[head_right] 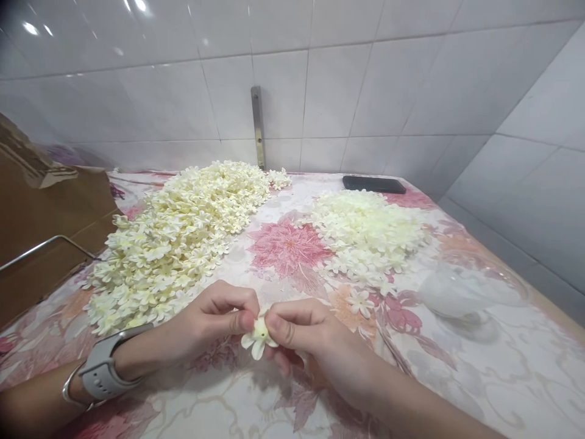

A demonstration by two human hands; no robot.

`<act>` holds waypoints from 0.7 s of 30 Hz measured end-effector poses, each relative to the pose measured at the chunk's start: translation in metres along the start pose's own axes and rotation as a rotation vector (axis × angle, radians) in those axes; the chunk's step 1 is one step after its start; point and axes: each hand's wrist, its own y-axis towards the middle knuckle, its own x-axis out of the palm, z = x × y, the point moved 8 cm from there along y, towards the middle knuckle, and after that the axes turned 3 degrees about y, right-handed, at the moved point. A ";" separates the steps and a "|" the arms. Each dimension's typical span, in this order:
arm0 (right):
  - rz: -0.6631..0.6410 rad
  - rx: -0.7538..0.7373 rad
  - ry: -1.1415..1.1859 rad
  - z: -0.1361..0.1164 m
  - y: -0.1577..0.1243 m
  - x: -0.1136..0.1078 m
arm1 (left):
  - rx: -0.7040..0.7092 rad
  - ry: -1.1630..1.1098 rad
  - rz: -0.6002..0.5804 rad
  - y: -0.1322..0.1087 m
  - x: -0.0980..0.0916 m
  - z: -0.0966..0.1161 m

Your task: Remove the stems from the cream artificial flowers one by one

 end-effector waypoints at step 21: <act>0.153 -0.046 0.066 -0.003 -0.001 -0.001 | 0.372 0.675 0.184 -0.011 0.005 0.032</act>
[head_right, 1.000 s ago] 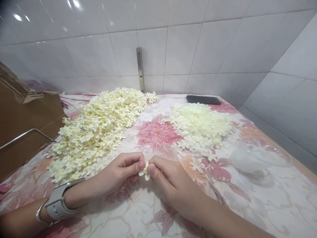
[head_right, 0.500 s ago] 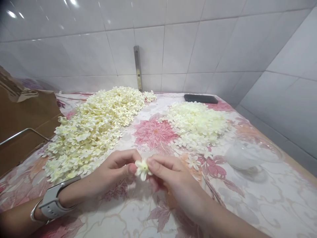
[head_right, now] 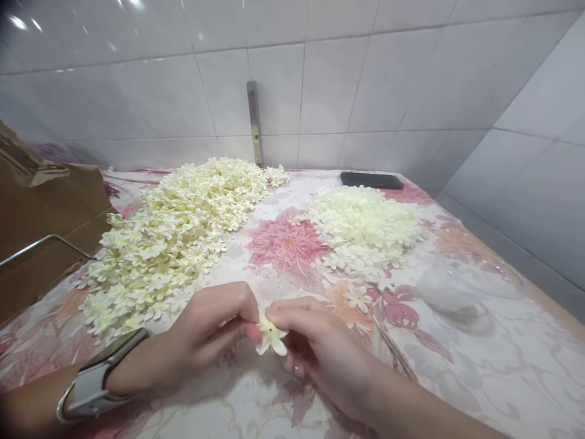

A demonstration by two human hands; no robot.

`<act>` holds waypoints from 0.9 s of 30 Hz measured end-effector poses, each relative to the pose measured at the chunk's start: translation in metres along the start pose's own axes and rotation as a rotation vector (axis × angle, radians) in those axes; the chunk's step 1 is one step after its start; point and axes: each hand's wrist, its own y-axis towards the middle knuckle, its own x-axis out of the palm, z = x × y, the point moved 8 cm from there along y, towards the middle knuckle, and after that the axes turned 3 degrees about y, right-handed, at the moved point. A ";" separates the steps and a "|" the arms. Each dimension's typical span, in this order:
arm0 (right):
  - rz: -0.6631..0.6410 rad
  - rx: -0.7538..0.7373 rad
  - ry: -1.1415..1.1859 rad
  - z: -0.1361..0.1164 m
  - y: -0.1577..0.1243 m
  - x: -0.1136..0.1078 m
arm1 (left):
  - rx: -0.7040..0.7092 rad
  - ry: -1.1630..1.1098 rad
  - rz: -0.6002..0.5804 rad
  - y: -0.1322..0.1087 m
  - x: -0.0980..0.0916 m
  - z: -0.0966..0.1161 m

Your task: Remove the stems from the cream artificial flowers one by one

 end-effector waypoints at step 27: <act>0.327 -0.773 -1.064 -0.052 -0.017 -0.008 | -0.509 -0.508 -0.001 0.001 0.019 -0.050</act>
